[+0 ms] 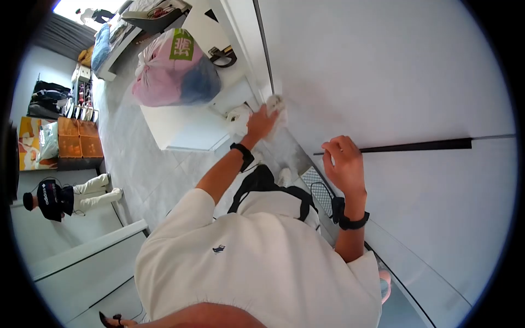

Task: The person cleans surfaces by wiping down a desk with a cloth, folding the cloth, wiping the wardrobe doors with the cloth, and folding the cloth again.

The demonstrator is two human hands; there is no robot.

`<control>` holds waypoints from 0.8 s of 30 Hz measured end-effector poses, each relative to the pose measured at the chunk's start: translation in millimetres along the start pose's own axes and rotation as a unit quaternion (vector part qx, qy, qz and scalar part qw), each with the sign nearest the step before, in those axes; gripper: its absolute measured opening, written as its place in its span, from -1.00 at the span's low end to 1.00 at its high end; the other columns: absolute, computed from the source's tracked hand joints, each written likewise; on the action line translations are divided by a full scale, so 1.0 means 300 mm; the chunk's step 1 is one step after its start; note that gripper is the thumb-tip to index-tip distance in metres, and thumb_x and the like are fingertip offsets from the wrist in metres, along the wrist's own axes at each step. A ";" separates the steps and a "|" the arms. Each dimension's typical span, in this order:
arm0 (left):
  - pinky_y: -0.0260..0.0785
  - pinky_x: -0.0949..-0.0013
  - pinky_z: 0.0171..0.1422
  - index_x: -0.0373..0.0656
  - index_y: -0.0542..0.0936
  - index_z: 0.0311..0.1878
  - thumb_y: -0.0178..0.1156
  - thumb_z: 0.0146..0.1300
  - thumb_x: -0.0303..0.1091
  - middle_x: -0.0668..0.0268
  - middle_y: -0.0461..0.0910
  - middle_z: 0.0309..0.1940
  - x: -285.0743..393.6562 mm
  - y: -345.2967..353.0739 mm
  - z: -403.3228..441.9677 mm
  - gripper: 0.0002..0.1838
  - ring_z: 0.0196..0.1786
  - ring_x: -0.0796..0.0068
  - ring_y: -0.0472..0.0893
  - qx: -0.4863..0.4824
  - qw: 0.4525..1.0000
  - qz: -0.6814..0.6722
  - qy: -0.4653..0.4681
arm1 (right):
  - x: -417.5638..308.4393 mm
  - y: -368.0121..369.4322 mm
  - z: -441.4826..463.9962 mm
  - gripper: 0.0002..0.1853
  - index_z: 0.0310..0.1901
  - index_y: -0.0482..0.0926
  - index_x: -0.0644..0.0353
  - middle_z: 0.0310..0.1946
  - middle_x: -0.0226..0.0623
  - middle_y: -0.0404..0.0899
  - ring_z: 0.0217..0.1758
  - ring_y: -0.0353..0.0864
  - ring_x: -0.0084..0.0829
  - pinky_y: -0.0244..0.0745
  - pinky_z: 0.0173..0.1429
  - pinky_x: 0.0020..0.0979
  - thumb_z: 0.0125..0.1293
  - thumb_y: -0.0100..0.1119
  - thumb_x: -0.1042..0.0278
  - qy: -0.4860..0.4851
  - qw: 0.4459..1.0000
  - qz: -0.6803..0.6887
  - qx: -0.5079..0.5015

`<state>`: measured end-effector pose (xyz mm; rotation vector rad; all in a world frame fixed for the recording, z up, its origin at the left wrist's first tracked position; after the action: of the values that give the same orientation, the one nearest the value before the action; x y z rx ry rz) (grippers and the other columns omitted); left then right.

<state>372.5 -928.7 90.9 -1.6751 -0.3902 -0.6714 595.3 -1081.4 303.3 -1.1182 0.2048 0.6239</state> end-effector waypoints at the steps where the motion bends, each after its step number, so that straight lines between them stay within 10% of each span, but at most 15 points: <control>1: 0.45 0.00 -0.15 -0.23 0.35 0.15 0.08 0.27 0.16 -0.07 0.63 -0.34 0.066 -0.059 -0.005 -0.36 -0.21 -0.08 0.63 0.011 0.999 -0.029 -0.030 | 0.004 -0.007 -0.020 -0.82 -0.38 0.56 0.21 -0.36 -0.27 0.47 -0.28 0.52 -0.27 0.46 -0.34 -0.32 -0.04 0.21 0.68 0.000 1.000 0.004 0.003; 4: 0.44 0.07 -0.26 -0.31 0.33 0.07 0.11 0.29 0.10 -0.08 0.61 -0.39 0.218 -0.156 0.059 -0.40 -0.29 -0.08 0.62 0.216 0.955 -0.195 0.049 | 0.004 0.013 -0.004 -0.83 -0.37 0.56 0.23 -0.34 -0.24 0.45 -0.25 0.51 -0.24 0.47 -0.27 -0.31 -0.01 0.20 0.70 0.023 0.997 0.001 0.074; 9: 0.43 0.22 -0.33 -0.36 0.32 0.00 0.24 0.25 -0.08 -0.01 0.59 -0.42 0.669 -0.414 0.031 -0.47 -0.35 -0.02 0.61 0.295 0.832 -0.402 0.242 | -0.009 0.008 0.016 -0.83 -0.33 0.55 0.25 -0.25 -0.21 0.45 -0.20 0.49 -0.20 0.45 -0.16 -0.28 0.03 0.16 0.71 0.056 0.992 0.028 0.108; 12: 0.46 0.19 -0.20 -0.41 0.26 0.13 0.22 0.28 -0.16 -0.01 0.61 -0.35 0.671 -0.399 0.018 -0.42 -0.33 0.10 0.65 0.237 0.857 -0.383 0.251 | -0.014 0.048 0.016 -0.71 -0.14 0.56 0.21 -0.21 -0.18 0.45 -0.11 0.46 -0.16 0.43 -0.05 -0.23 0.07 0.15 0.69 0.059 0.992 0.021 0.105; 15: 0.44 0.09 -0.16 -0.29 0.29 0.15 0.20 0.26 -0.04 -0.09 0.60 -0.32 0.504 -0.310 -0.056 -0.41 -0.29 -0.08 0.61 -0.026 0.937 -0.142 0.318 | -0.067 0.122 0.047 -0.45 0.17 0.45 0.14 -0.14 -0.16 0.46 0.00 0.42 -0.12 0.34 0.11 -0.15 0.06 0.19 0.60 0.121 0.987 0.008 0.107; 18: 0.42 0.04 -0.15 -0.15 0.31 0.15 0.14 0.27 0.07 -0.09 0.59 -0.31 0.283 -0.300 -0.168 -0.43 -0.26 -0.10 0.61 -0.221 0.939 -0.064 0.256 | -0.092 0.274 0.050 -0.06 0.46 0.10 0.03 0.01 -0.12 0.40 0.11 0.36 -0.06 0.24 0.24 -0.08 -0.02 0.29 0.42 0.093 0.993 -0.013 -0.073; 24: 0.39 0.08 -0.25 -0.16 0.23 0.18 0.09 0.35 0.03 -0.07 0.60 -0.37 -0.177 -0.632 -0.504 -0.45 -0.32 -0.09 0.60 -0.237 0.956 -0.135 0.111 | -0.444 0.610 0.030 0.13 0.50 -0.03 0.01 0.12 0.15 0.32 0.20 0.30 0.09 0.21 0.29 0.00 -0.09 0.48 0.13 -0.044 0.966 0.003 -0.256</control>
<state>186.1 -1028.9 220.5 -1.9858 -0.3125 -1.2203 382.7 -1069.1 225.9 -1.5822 -0.0354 0.7522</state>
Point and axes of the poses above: each hand's wrist, its own z-axis towards the middle knuckle, its own y-axis out of the palm, x = y × z, the point moved 1 cm from there along z, towards the middle knuckle
